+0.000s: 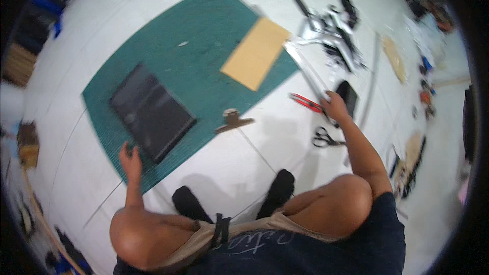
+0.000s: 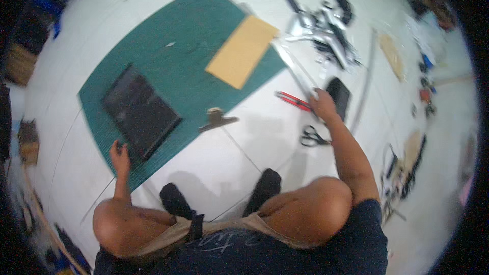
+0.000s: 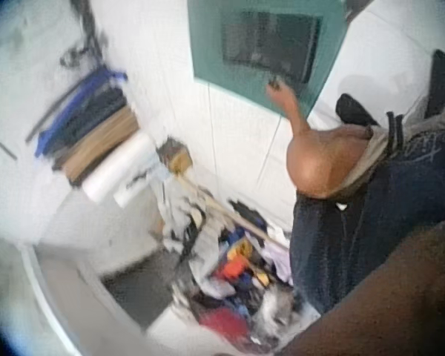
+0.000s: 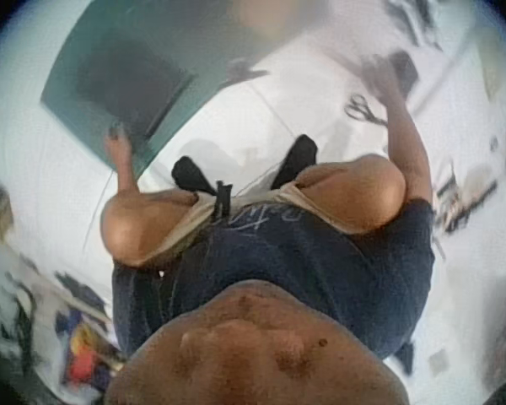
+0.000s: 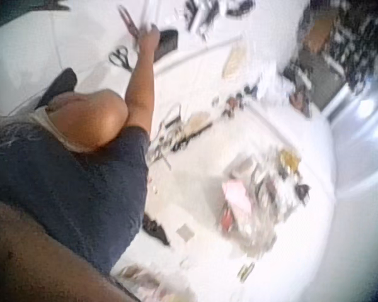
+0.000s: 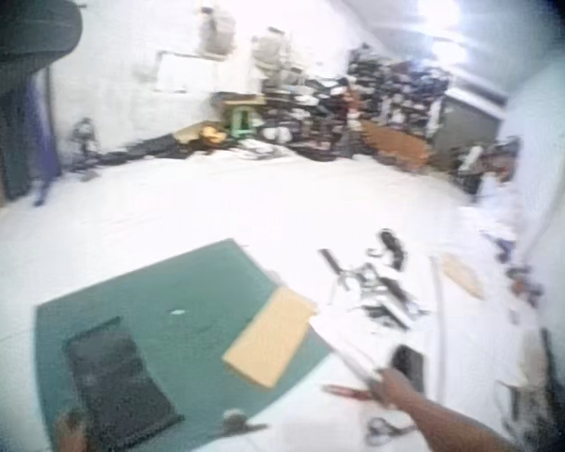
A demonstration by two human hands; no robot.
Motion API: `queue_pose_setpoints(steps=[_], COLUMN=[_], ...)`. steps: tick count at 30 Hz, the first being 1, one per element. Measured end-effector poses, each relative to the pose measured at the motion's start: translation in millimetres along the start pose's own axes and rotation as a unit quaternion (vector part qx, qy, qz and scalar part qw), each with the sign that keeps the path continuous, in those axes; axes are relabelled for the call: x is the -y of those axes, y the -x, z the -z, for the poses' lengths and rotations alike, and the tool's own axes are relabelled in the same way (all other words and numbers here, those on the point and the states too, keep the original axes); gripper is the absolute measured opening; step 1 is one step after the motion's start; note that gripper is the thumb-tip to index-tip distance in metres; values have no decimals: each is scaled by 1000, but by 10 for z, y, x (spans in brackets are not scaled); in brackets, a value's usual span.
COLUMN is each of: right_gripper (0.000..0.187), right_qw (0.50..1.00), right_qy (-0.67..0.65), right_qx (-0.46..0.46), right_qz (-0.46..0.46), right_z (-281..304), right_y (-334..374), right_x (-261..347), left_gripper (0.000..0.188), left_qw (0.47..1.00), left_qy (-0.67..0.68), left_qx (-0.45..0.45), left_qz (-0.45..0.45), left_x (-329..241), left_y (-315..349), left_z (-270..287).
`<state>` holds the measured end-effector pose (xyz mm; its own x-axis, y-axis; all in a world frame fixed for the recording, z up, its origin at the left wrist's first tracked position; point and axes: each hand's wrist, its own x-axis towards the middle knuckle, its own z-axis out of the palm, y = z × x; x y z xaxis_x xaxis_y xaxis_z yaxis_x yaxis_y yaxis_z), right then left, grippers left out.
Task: The person measures a black piece of fabric against a cardboard template, aligns a ruler over it, and kemudian gathers more black fabric from a pile of soft goods.
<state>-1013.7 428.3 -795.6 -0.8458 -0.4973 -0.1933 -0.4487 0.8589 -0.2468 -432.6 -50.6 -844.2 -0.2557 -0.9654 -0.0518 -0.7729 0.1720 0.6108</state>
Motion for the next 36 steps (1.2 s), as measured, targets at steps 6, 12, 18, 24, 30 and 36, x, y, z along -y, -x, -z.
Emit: queue_pose_setpoints(steps=[6, 12, 18, 24, 30, 36], right_gripper=[63, 40, 36, 38, 30, 31], right_qw=[995, 999, 976, 941, 936, 933], right_qy=[94, 29, 9, -62, -330, -332], right_qx=[44, -12, -217, -324, 103, 38], right_qz=[-5, 35, 7, 79, 63, 133], right_z=[-277, -188, 192, 583, 477, -942], right_y=[-341, -511, -288, -254, 413, 1038], right_x=[353, -225, -295, 843, 2704, 3492], left_gripper=[53, 67, 81, 87, 81, 68], left_qw=[998, 970, 869, 925, 990, 991], left_qy=[-53, -168, -364, -267, -38, 76], left_qx=[-17, 134, 286, 223, 104, 70], left_qz=[-22, -112, -176, -152, -86, -85], left_x=[47, -164, -618, -355, -144, -258], left_y=[-173, -368, -1090, -1639, -1661, -1684], left_z=[360, 734, 1259, 817, 454, 132])
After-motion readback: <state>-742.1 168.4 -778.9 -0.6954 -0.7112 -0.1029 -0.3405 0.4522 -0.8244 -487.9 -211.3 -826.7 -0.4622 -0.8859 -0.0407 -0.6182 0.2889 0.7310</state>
